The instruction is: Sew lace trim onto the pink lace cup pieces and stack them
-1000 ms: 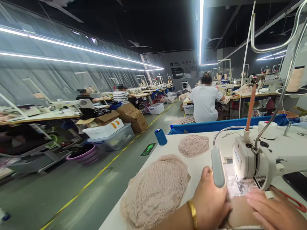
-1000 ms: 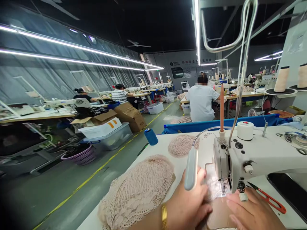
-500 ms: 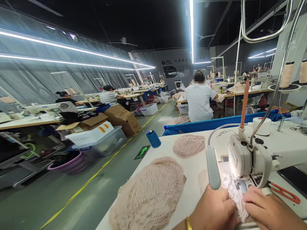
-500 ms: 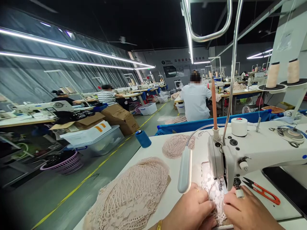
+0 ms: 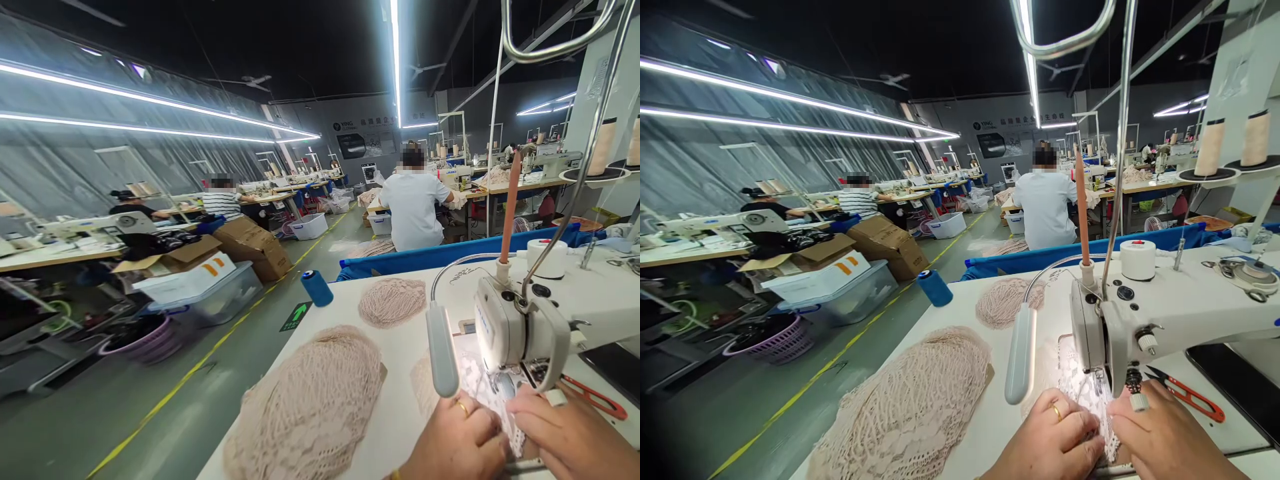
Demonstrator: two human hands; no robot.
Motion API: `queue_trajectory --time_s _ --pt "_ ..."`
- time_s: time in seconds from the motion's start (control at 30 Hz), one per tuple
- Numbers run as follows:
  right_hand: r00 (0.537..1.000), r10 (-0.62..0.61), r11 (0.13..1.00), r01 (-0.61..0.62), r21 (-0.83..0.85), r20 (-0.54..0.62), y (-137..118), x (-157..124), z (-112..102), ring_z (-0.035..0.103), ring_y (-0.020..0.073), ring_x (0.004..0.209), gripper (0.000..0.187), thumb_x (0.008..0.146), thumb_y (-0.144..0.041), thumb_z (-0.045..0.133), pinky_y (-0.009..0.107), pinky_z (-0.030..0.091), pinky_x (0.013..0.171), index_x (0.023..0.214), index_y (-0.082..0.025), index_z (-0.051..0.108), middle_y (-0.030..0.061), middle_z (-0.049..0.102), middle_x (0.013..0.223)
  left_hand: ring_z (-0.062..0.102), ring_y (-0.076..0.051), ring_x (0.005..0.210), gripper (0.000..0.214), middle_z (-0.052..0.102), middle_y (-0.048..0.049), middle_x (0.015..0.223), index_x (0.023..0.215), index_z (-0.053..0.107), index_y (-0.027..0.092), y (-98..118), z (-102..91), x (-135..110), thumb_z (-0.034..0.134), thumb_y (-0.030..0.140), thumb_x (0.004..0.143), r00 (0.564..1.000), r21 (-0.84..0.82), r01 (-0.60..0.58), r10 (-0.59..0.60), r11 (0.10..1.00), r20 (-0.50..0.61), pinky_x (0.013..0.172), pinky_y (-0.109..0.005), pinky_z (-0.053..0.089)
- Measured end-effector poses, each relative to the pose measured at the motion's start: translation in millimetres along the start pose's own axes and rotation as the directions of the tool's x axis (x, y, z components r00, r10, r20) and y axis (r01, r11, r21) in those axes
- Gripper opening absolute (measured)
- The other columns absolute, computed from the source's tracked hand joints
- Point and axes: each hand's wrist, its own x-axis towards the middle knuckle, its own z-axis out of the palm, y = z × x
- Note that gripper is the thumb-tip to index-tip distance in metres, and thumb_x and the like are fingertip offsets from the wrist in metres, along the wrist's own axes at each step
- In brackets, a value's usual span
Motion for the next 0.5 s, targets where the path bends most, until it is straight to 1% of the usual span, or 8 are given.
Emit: queue_trajectory --time_s 0.13,0.2,0.27,0.33,0.4,0.43,0.5 --pt "0.998 0.062 0.997 -0.061 -0.054 0.025 0.6 -4.3 6.6 0.074 0.0238 0.082 0.054 0.082 -0.002 0.054 0.034 0.056 0.078 0.126 -0.028 0.070 0.0035 0.083 0.108 0.067 -0.019 0.077 0.026 0.071 -0.0013 0.089 0.098 0.067 0.021 -2.7 -0.7 2.7 0.076 0.045 0.099 0.999 0.026 0.035 -0.035 0.999 0.021 0.070 -0.034 0.046" --pt "0.993 0.115 0.990 -0.112 -0.086 0.033 0.7 -5.1 9.4 0.073 0.0248 0.080 0.054 0.083 -0.003 0.053 0.035 0.055 0.074 0.127 -0.028 0.071 0.0046 0.083 0.106 0.066 -0.019 0.078 0.026 0.071 -0.0021 0.091 0.099 0.066 0.021 -4.0 -3.7 5.5 0.075 0.044 0.096 0.998 0.033 0.048 -0.050 0.998 0.047 0.068 -0.034 0.047" --pt "0.991 0.132 0.985 -0.129 -0.114 0.022 0.5 -2.8 8.2 0.074 0.0263 0.082 0.051 0.084 -0.004 0.052 0.036 0.055 0.072 0.125 -0.028 0.072 0.0054 0.082 0.106 0.066 -0.020 0.079 0.023 0.072 -0.0026 0.093 0.100 0.066 0.020 -4.3 -6.6 7.6 0.074 0.041 0.095 0.996 0.030 0.061 -0.063 0.998 0.063 0.069 -0.035 0.047" --pt "0.997 0.077 0.988 -0.080 -0.135 -0.029 0.0 2.9 2.1 0.075 0.0261 0.084 0.054 0.084 -0.003 0.049 0.036 0.057 0.075 0.127 -0.026 0.071 0.0046 0.083 0.106 0.067 -0.020 0.081 0.020 0.072 -0.0023 0.093 0.099 0.066 0.020 -3.6 -7.5 7.8 0.073 0.038 0.095 0.996 0.013 0.070 -0.070 0.997 0.048 0.071 -0.035 0.047" --pt "0.996 -0.029 0.991 0.018 -0.133 -0.087 -1.3 10.6 -6.8 0.075 0.0232 0.082 0.056 0.082 -0.002 0.050 0.034 0.058 0.078 0.129 -0.024 0.070 0.0026 0.085 0.108 0.067 -0.019 0.082 0.015 0.072 -0.0012 0.089 0.095 0.066 0.020 -2.3 -5.6 5.9 0.072 0.034 0.098 0.997 -0.012 0.071 -0.071 0.997 0.022 0.074 -0.035 0.045" --pt "0.990 -0.077 0.991 0.063 -0.121 -0.121 -2.1 14.5 -11.3 0.075 0.0216 0.079 0.054 0.080 -0.002 0.050 0.033 0.058 0.078 0.125 -0.023 0.071 0.0017 0.085 0.107 0.067 -0.018 0.082 0.014 0.071 -0.0005 0.087 0.093 0.066 0.021 -1.7 -4.0 4.4 0.071 0.032 0.099 0.998 -0.025 0.065 -0.065 0.998 0.014 0.075 -0.035 0.044" --pt "0.978 -0.135 0.988 0.121 -0.093 -0.157 -4.0 20.3 -18.3 0.074 0.0196 0.074 0.045 0.077 -0.001 0.050 0.031 0.058 0.078 0.110 -0.023 0.073 0.0008 0.085 0.103 0.065 -0.017 0.077 0.017 0.070 0.0005 0.082 0.087 0.065 0.021 -0.8 -0.4 1.5 0.071 0.030 0.100 0.998 -0.040 0.056 -0.056 0.998 0.010 0.076 -0.035 0.042"
